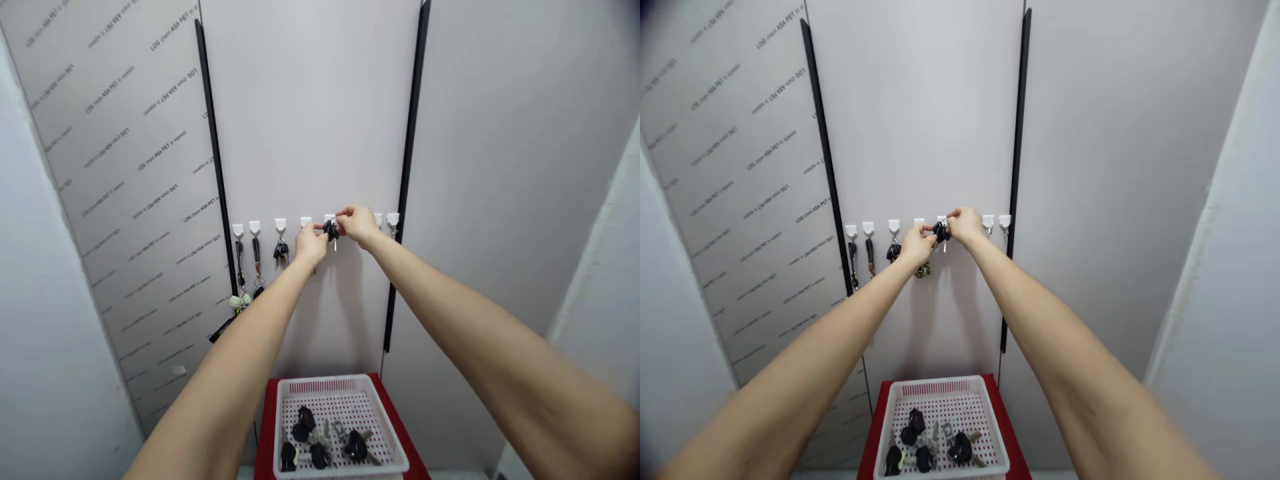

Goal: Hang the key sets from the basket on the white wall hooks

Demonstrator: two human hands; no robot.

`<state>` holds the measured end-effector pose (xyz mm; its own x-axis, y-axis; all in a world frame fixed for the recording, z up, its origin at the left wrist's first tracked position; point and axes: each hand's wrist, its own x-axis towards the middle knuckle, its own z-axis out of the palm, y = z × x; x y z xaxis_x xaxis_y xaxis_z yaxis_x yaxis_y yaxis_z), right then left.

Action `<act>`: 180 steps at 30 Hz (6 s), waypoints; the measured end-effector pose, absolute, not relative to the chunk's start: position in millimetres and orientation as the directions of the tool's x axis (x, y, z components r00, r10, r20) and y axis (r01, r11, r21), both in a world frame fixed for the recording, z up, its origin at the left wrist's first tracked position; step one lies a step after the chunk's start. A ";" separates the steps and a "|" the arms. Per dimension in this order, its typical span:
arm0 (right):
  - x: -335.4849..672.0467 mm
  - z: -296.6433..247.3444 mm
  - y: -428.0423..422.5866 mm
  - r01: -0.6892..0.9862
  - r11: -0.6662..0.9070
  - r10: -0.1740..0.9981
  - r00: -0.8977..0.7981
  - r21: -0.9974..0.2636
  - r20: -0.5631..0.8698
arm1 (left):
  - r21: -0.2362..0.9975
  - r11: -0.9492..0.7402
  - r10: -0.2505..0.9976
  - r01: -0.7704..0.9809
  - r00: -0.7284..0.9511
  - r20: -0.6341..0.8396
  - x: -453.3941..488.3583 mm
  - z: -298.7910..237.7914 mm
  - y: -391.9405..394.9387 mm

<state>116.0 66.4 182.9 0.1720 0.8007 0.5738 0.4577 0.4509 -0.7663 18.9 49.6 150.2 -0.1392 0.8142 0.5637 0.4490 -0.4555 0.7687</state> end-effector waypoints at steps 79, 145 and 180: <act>149.7 127.7 80.6 0.101 0.332 0.866 0.361 -0.938 0.346 | 0.901 -0.299 0.951 0.314 0.019 0.309 57.4 102.2 50.1; 109.9 -58.6 -22.2 -0.305 -0.118 0.991 -0.102 -0.945 -0.091 | 0.917 -0.203 0.975 0.343 0.162 0.155 -25.6 -69.8 -31.6; 190.0 132.8 38.8 0.196 0.425 0.796 0.385 -0.884 0.468 | 0.920 -0.334 0.933 0.204 0.213 0.291 68.2 67.0 10.0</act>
